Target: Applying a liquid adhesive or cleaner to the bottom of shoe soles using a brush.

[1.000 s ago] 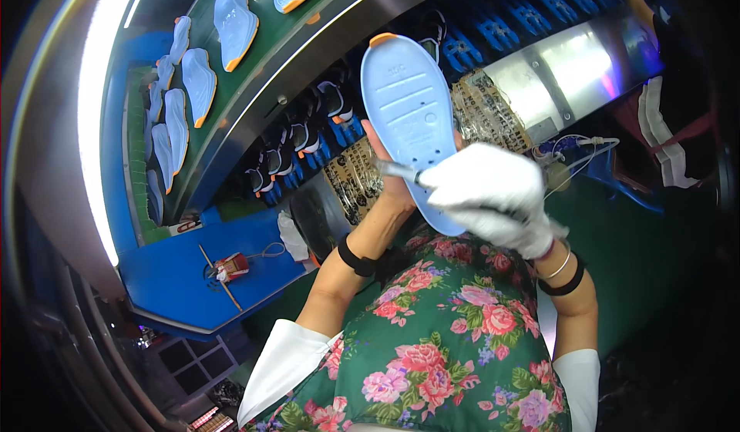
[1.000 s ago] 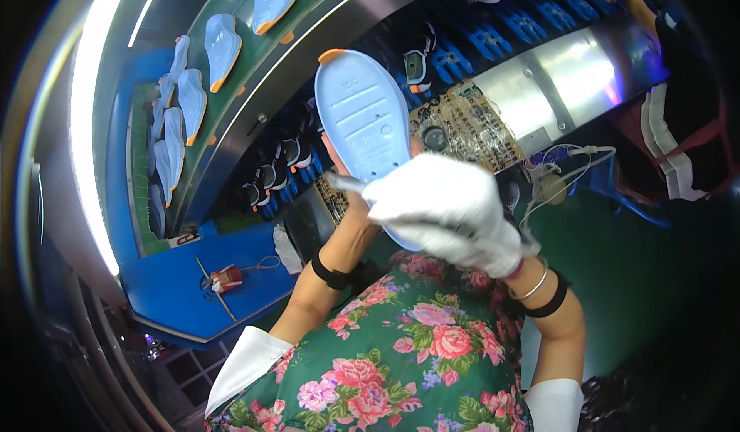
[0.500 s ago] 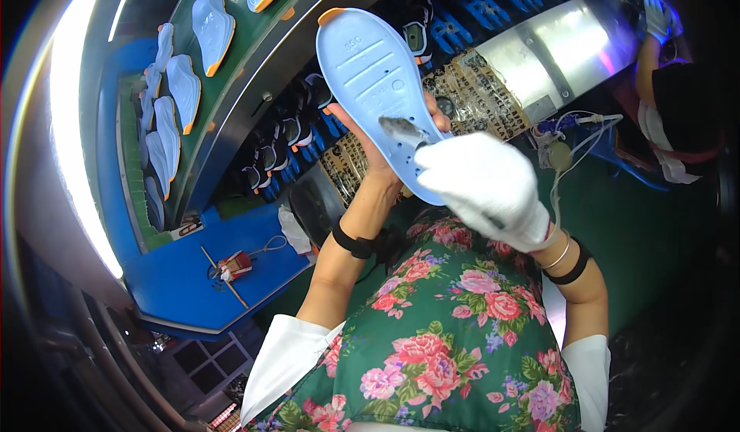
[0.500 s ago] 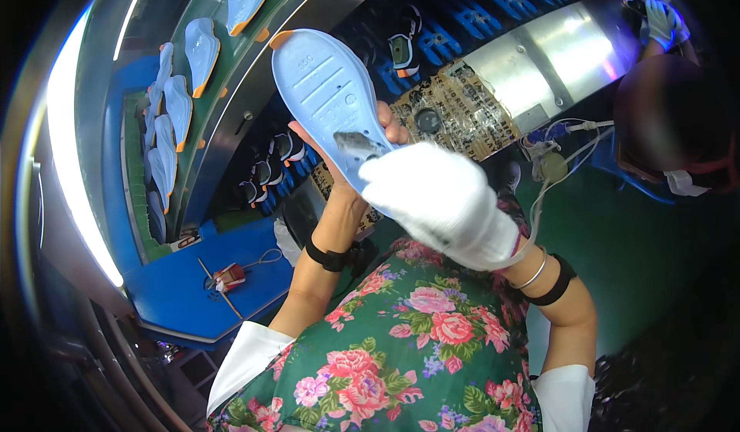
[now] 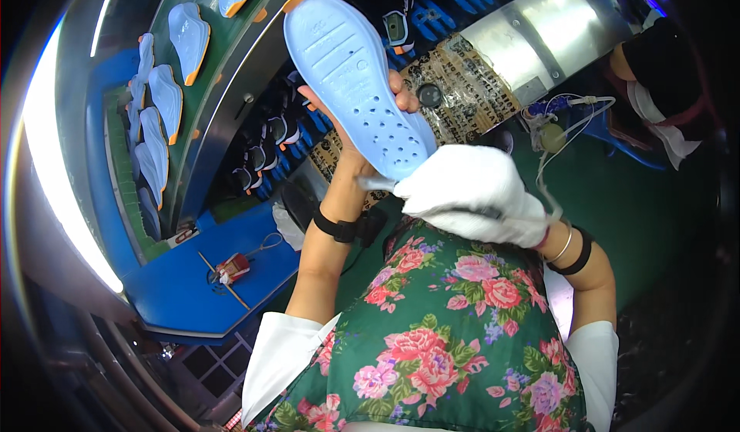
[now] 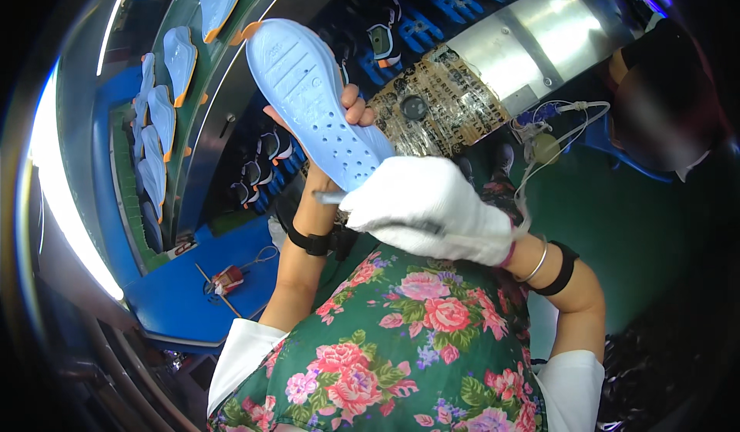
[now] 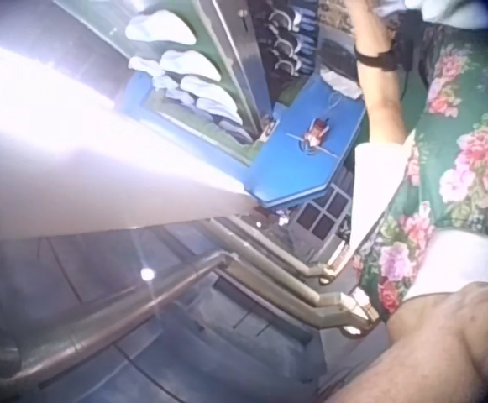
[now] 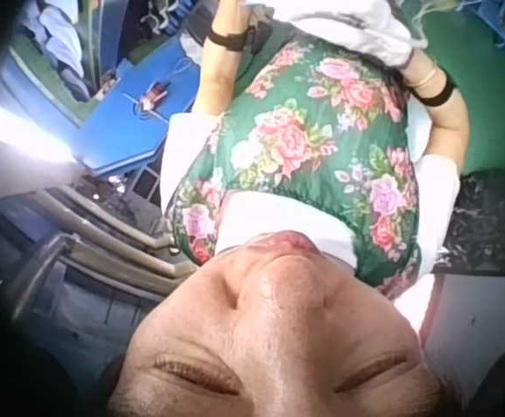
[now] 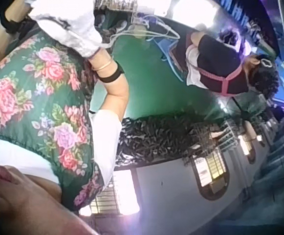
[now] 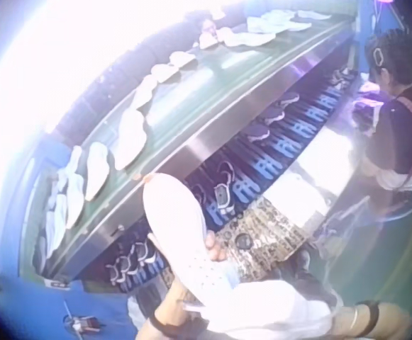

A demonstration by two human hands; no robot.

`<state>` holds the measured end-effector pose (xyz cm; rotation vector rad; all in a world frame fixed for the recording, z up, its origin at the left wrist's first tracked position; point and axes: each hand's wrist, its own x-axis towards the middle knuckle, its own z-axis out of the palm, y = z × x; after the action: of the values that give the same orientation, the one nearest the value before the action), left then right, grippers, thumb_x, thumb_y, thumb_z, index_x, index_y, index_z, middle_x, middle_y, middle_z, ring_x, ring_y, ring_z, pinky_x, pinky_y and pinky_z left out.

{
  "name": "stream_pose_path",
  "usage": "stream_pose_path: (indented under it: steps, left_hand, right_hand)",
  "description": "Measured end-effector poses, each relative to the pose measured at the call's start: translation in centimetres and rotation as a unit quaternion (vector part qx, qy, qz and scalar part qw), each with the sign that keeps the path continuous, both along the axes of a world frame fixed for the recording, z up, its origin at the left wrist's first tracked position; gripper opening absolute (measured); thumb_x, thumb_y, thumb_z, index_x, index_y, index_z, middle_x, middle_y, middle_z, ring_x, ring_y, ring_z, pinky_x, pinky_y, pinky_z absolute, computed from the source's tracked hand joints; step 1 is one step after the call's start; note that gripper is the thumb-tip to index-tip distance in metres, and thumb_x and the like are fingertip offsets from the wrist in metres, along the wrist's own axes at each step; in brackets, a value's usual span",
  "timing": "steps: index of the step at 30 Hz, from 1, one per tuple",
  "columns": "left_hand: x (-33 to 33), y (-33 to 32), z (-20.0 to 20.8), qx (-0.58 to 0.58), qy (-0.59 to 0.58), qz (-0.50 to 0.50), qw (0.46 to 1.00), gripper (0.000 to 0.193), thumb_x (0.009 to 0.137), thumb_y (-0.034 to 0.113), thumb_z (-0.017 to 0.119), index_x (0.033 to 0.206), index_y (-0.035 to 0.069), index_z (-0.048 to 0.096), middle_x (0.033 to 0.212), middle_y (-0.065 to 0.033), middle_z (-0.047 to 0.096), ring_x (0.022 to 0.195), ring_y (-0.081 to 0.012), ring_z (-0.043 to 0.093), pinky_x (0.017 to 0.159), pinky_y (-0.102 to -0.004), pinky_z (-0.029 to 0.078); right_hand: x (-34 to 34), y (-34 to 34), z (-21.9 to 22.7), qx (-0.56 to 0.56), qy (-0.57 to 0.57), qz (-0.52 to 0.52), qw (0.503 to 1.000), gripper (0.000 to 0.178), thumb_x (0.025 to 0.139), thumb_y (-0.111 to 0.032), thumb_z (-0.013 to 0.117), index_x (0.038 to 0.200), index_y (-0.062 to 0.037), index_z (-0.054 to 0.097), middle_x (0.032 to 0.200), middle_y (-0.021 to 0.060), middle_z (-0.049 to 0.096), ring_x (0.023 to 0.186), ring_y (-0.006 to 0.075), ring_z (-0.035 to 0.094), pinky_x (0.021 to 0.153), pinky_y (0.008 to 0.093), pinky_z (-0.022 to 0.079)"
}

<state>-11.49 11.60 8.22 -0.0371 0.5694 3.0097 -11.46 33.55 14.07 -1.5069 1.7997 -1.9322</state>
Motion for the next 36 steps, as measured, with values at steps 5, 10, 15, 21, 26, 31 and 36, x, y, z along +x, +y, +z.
stream_pose_path:
  steps: [5, 10, 15, 21, 26, 31, 36]
  left_hand:
    - [-0.3, -0.3, 0.3, -0.076, -0.034, -0.075, 0.994, 0.126, 0.065, 0.104, 0.023, 0.135, 0.003, 0.051, 0.095, -0.0173, 0.064, 0.074, -0.0303, 0.066, 0.069, -0.0448, 0.055]
    - [-0.7, -1.9, 0.5, -0.066, -0.017, -0.179, 0.981, 0.125, 0.070, 0.101, 0.018, 0.144, 0.004, 0.046, 0.103, -0.0231, 0.065, 0.080, -0.0358, 0.071, 0.068, -0.0453, 0.061]
    - [-0.8, -2.3, 0.1, -0.106, -0.068, -0.225, 0.966, 0.123, 0.070, 0.101, 0.026, 0.147, 0.007, 0.044, 0.102, -0.0240, 0.065, 0.073, -0.0377, 0.071, 0.057, -0.0428, 0.060]
    - [-1.4, -3.6, -0.8, -0.130, -0.067, -0.299, 0.943, 0.099, 0.086, 0.084, 0.031, 0.150, 0.009, 0.044, 0.126, -0.0241, 0.063, 0.100, -0.0345, 0.072, 0.079, -0.0504, 0.063]
    - [-2.3, -1.7, 1.8, -0.289, -0.134, -0.207, 0.925, 0.099, 0.090, 0.083, 0.017, 0.155, 0.012, 0.036, 0.145, -0.0201, 0.052, 0.117, -0.0330, 0.065, 0.088, -0.0502, 0.060]
    - [0.3, -2.3, -1.8, 0.004, -0.094, -0.193, 0.977, 0.089, 0.095, 0.078, 0.026, 0.149, 0.009, 0.043, 0.133, -0.0194, 0.060, 0.108, -0.0348, 0.068, 0.084, -0.0526, 0.060]
    - [1.8, 1.4, -1.1, -0.076, -0.174, -0.105, 0.976, 0.050, 0.108, 0.039, 0.037, 0.137, 0.002, 0.052, 0.122, -0.0178, 0.066, 0.107, -0.0301, 0.068, 0.100, -0.0453, 0.054]
  right_hand:
    - [-0.8, -0.2, -0.7, 0.019, 0.117, -0.102, 0.988, 0.025, 0.074, -0.003, 0.080, 0.098, -0.0061, 0.076, 0.101, 0.0117, 0.075, 0.089, 0.0271, 0.073, 0.075, 0.0360, 0.059]
    - [0.1, -0.7, -0.7, 0.027, 0.101, 0.015, 0.994, 0.024, 0.076, -0.008, 0.079, 0.100, -0.0072, 0.075, 0.102, 0.0091, 0.075, 0.090, 0.0258, 0.072, 0.077, 0.0364, 0.058]
    - [-1.8, -0.6, 0.1, 0.038, 0.051, 0.043, 0.997, 0.022, 0.077, -0.002, 0.076, 0.098, -0.0076, 0.075, 0.103, 0.0099, 0.075, 0.091, 0.0284, 0.072, 0.077, 0.0364, 0.058]
    - [-1.5, -1.3, 0.1, 0.091, 0.112, 0.107, 0.984, 0.021, 0.077, -0.005, 0.077, 0.097, -0.0068, 0.074, 0.101, 0.0099, 0.074, 0.090, 0.0274, 0.072, 0.078, 0.0370, 0.058]
    - [-3.2, -0.6, 0.1, 0.098, -0.061, 0.074, 0.991, 0.015, 0.078, -0.005, 0.078, 0.093, -0.0054, 0.077, 0.095, 0.0091, 0.076, 0.086, 0.0245, 0.072, 0.077, 0.0335, 0.057]
    - [-3.4, 0.0, 0.5, 0.076, -0.329, -0.011, 0.941, 0.014, 0.076, 0.005, 0.075, 0.091, 0.0037, 0.077, 0.098, 0.0150, 0.076, 0.089, 0.0199, 0.072, 0.083, 0.0318, 0.057]
    - [-5.0, -0.1, 0.7, 0.086, -0.199, -0.171, 0.961, 0.016, 0.076, 0.008, 0.073, 0.092, 0.0051, 0.075, 0.098, 0.0154, 0.076, 0.091, 0.0219, 0.072, 0.085, 0.0319, 0.056]
